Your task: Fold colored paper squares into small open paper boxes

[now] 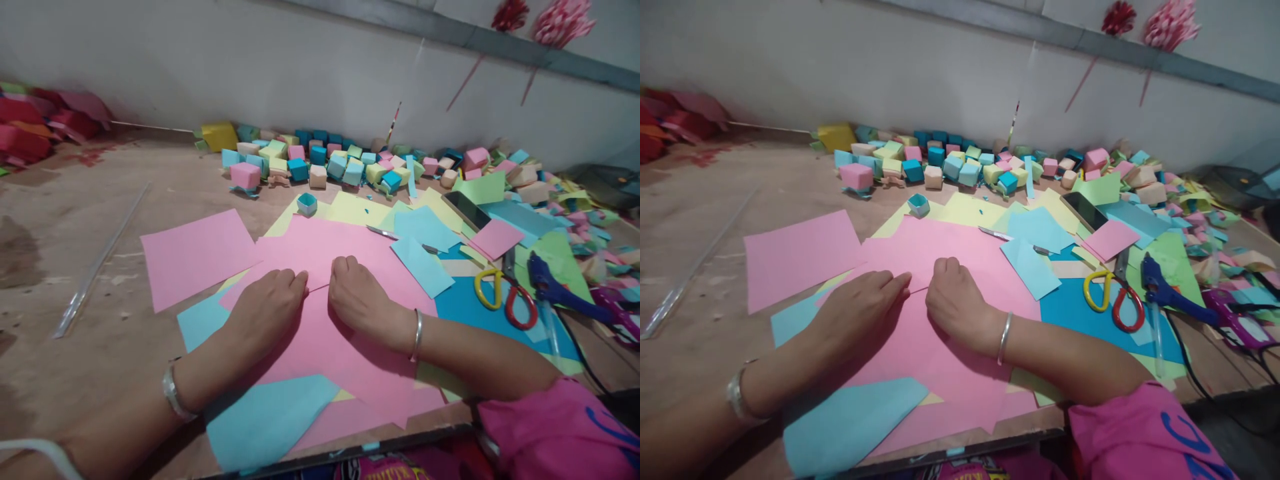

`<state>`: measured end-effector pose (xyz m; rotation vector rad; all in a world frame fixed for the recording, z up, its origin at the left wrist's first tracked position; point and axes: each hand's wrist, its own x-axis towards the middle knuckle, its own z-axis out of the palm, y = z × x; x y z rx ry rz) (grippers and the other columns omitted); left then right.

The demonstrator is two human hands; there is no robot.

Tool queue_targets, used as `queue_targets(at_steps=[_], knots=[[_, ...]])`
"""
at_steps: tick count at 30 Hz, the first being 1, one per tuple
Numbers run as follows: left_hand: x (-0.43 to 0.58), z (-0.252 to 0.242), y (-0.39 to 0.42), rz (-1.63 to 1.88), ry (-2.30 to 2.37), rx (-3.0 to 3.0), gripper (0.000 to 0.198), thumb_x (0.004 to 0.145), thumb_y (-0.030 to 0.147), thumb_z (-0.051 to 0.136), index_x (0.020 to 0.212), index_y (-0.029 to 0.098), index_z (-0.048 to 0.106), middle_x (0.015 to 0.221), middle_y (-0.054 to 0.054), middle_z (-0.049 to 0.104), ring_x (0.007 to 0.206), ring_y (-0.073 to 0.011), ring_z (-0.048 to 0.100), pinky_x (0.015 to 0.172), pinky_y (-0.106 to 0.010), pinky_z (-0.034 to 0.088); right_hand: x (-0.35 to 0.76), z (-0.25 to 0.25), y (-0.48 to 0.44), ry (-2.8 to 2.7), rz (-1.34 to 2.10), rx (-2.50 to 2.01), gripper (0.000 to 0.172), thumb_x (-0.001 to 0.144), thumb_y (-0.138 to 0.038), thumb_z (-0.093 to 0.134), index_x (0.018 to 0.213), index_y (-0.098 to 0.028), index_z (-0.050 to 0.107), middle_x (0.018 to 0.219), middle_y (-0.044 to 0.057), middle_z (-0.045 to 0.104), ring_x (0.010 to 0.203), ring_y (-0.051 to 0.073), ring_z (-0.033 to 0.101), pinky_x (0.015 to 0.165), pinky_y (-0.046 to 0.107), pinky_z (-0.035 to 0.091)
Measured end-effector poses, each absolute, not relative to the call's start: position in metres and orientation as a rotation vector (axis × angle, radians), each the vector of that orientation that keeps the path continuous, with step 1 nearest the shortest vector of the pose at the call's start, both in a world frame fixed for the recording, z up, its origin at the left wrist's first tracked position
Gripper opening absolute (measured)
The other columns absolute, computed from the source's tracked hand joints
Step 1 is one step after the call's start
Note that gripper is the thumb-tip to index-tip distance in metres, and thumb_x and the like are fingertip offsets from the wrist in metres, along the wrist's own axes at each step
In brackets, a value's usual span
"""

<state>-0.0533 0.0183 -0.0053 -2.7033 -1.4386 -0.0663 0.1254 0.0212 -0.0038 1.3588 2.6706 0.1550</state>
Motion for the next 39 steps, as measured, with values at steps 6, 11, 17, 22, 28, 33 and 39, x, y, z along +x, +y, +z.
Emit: queue_targets(at_steps=[6,11,17,22,28,33,39], knots=[[-0.055,0.0,0.012,-0.081,-1.55,-2.663,0.027,0.098,0.026,0.042,0.08,0.017,0.06,0.067,-0.007,0.059,0.063,-0.0242,0.057,0.058,-0.036,0.033,0.13,-0.001,0.024,2.661,0.076,1.442,0.034,0.084,0.002,0.034,0.101,-0.009,0.061,0.091,0.015,0.055,0.075,0.021,0.037,0.058,0.035,0.019],[-0.057,-0.004,0.016,-0.168,-1.534,-2.694,0.029,0.098,0.026,0.041,0.078,0.016,0.06,0.068,-0.009,0.061,0.063,-0.0241,0.057,0.06,-0.036,0.034,0.132,-0.003,0.026,2.817,0.148,1.348,0.043,0.095,-0.012,0.038,0.137,-0.02,0.044,0.099,0.011,0.057,0.082,0.022,0.04,0.06,0.035,0.018],[-0.059,0.005,0.018,-0.136,-1.591,-2.746,0.04,0.099,0.034,0.04,0.067,0.018,0.059,0.067,-0.01,0.064,0.061,-0.0234,0.056,0.059,-0.035,0.029,0.129,-0.008,0.025,2.687,0.134,1.418,0.024,0.085,-0.003,0.04,0.082,-0.013,0.061,0.091,0.013,0.053,0.079,0.022,0.039,0.06,0.036,0.018],[-0.062,0.01,0.021,-0.077,-1.637,-2.714,0.043,0.098,0.04,0.044,0.063,0.019,0.056,0.064,-0.009,0.063,0.059,-0.0227,0.055,0.058,-0.034,0.026,0.125,-0.004,0.019,2.58,0.16,1.507,0.021,0.081,-0.003,0.041,0.08,-0.012,0.06,0.086,0.013,0.051,0.073,0.021,0.038,0.059,0.035,0.017],[-0.062,0.005,0.024,-0.108,-1.671,-2.71,0.036,0.095,0.042,0.05,0.067,0.019,0.056,0.063,-0.006,0.058,0.056,-0.0204,0.051,0.057,-0.033,0.023,0.124,0.005,0.021,2.475,0.145,1.499,0.02,0.08,-0.003,0.045,0.079,-0.011,0.063,0.085,0.014,0.053,0.071,0.02,0.043,0.059,0.033,0.021],[-0.063,0.002,0.025,-0.165,-1.729,-2.711,0.03,0.093,0.041,0.056,0.073,0.019,0.057,0.066,-0.005,0.06,0.059,-0.0199,0.052,0.056,-0.032,0.024,0.131,0.019,0.029,2.369,-0.053,1.524,0.021,0.082,-0.006,0.049,0.088,-0.01,0.069,0.08,0.011,0.056,0.059,0.014,0.038,0.054,0.031,0.022],[-0.064,0.006,0.024,-0.187,-1.644,-2.763,0.035,0.096,0.04,0.054,0.069,0.018,0.057,0.068,-0.005,0.063,0.063,-0.0185,0.056,0.058,-0.031,0.03,0.125,0.009,-0.001,2.506,0.368,1.54,0.051,0.089,-0.005,0.041,0.138,-0.008,0.053,0.076,0.01,0.058,0.065,0.017,0.046,0.058,0.033,0.022]])
